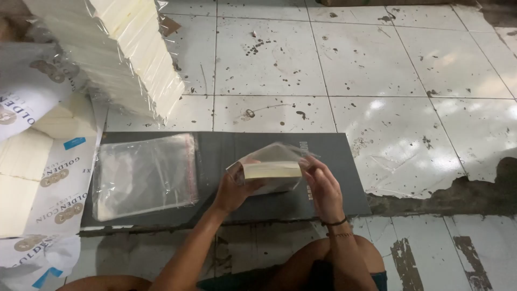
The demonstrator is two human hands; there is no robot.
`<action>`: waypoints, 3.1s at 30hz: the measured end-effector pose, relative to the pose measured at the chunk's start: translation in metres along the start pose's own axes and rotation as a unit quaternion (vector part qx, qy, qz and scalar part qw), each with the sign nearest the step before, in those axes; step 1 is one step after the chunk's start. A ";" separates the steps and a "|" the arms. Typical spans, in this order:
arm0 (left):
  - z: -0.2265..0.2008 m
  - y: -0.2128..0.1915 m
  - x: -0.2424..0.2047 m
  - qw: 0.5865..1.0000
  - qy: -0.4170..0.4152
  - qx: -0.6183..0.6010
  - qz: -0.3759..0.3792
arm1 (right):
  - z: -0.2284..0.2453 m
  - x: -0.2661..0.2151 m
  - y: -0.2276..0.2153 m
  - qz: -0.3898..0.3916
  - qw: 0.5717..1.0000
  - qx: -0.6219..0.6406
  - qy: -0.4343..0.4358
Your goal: Packaging stacks of cards into plastic bags and organizing paper components on the floor.
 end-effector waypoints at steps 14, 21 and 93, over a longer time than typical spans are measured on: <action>0.011 -0.008 0.004 0.998 0.059 0.000 0.016 | -0.017 -0.015 -0.012 -0.029 0.974 -0.214 -0.062; 0.033 -0.006 -0.002 0.999 -0.043 -0.022 0.001 | -0.030 -0.023 0.003 -0.118 0.989 -0.084 -0.016; 0.020 -0.077 0.116 0.961 -0.139 0.221 -0.091 | -0.089 0.106 0.106 0.355 0.585 -0.662 -0.306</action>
Point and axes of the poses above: each hand's wrist, its own x-axis towards the middle knuckle, its own y-axis out of the palm, z = x × y, the point moved 3 cm from there along x, towards the middle knuckle, and after that the axes turned 9 degrees about -y, right-handed, at the moved point
